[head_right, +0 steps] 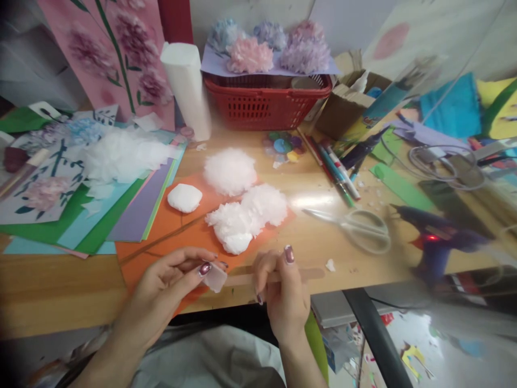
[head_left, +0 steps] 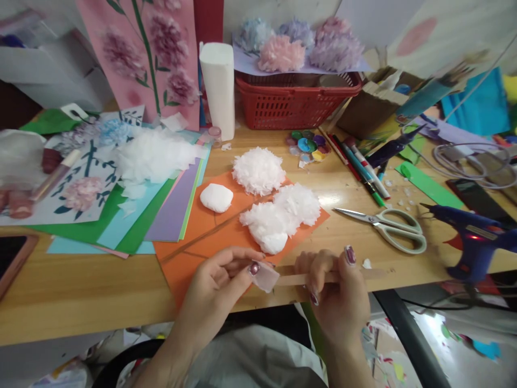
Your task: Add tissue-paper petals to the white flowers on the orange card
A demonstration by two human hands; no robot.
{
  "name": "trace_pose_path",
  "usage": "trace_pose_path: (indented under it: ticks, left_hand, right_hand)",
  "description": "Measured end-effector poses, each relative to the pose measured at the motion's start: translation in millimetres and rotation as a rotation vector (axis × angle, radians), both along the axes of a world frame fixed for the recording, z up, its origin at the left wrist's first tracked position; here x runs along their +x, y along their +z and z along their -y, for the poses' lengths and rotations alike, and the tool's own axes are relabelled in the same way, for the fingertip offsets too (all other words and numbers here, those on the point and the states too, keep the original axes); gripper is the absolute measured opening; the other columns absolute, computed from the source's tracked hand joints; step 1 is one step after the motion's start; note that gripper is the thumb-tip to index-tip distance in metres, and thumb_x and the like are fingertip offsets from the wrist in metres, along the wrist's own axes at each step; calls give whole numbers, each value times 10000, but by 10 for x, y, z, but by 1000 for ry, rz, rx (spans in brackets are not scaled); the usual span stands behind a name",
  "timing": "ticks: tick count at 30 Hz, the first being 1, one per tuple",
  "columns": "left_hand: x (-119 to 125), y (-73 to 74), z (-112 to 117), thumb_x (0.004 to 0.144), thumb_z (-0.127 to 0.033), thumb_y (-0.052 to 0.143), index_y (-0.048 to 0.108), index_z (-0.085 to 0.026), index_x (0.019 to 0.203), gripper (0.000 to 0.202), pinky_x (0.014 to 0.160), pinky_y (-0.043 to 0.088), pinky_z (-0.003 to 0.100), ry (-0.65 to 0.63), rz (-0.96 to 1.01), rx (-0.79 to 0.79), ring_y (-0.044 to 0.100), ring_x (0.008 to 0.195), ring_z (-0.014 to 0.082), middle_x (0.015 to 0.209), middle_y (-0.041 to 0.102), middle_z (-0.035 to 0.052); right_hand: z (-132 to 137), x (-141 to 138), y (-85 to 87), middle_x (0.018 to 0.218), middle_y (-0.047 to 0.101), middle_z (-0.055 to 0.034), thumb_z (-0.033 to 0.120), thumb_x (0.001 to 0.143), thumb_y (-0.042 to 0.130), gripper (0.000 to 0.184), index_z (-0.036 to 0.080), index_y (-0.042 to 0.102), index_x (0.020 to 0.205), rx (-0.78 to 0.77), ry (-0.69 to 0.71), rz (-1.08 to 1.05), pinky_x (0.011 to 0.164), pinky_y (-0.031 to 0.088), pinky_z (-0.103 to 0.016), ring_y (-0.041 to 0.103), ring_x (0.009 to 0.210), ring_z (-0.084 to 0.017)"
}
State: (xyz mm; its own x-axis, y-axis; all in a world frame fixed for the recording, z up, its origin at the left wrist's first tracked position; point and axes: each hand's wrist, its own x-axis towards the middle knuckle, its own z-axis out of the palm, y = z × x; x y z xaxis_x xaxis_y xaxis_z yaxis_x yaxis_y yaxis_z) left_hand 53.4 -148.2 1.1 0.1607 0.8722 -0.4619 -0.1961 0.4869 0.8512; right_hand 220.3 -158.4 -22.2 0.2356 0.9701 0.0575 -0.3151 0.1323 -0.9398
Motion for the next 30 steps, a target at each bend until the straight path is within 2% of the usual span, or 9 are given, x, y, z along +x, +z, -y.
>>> trace_pose_path:
  ticks: [6, 10, 16, 21, 25, 28, 30]
  left_hand:
    - [-9, 33, 32, 854, -258, 712, 773, -216, 909, 92, 889, 571, 266, -103, -67, 18, 757, 950, 190, 948, 821, 30]
    - [-34, 7, 43, 870, -278, 704, 762, -220, 908, 91, 893, 569, 251, -111, -35, 9, 754, 970, 179, 976, 820, 28]
    - [-73, -64, 36, 838, -248, 729, 742, -221, 897, 66, 860, 586, 254, -120, -67, 46, 755, 951, 184, 965, 811, 26]
    - [-84, -77, 56, 859, -246, 701, 745, -226, 963, 115, 894, 582, 253, -181, -104, 55, 749, 1011, 190, 1030, 811, 33]
    - [-75, -42, 75, 904, -249, 658, 699, -239, 1134, 233, 870, 586, 245, -136, -75, 48, 755, 950, 169, 1012, 806, 23]
    - [-62, -3, 77, 939, -304, 637, 684, -222, 1151, 232, 860, 594, 267, -97, -10, 15, 757, 902, 174, 976, 802, 37]
    - [-62, 0, 73, 907, -289, 687, 676, -218, 1152, 255, 853, 598, 265, -104, 32, 1, 755, 892, 173, 957, 790, 33]
  right_hand:
    - [1, 11, 31, 405, 373, 21, 526, 1041, 425, 637, 224, 558, 497, 9, 26, 10, 427, 310, -286, 393, 421, -120]
    - [14, 29, 37, 425, 402, 16, 535, 1038, 428, 626, 226, 566, 511, -26, 34, 18, 401, 282, -288, 402, 422, -125]
    - [10, 33, 78, 382, 379, 22, 529, 1035, 429, 625, 247, 563, 493, 21, 16, 47, 497, 353, -332, 331, 409, -143]
    - [23, 41, 80, 387, 392, 15, 529, 1041, 408, 625, 250, 578, 508, 6, 12, 27, 509, 349, -335, 375, 439, -159]
    - [4, 16, 72, 392, 396, 14, 530, 1024, 451, 615, 244, 572, 493, -12, -3, 33, 457, 323, -324, 399, 431, -154]
    - [-2, -15, 77, 393, 398, 10, 558, 1020, 449, 633, 243, 569, 485, -29, -14, 40, 424, 294, -323, 387, 414, -150]
    - [5, -26, 84, 404, 412, 5, 585, 1016, 444, 637, 245, 580, 495, -48, -19, 43, 419, 283, -326, 386, 417, -151]
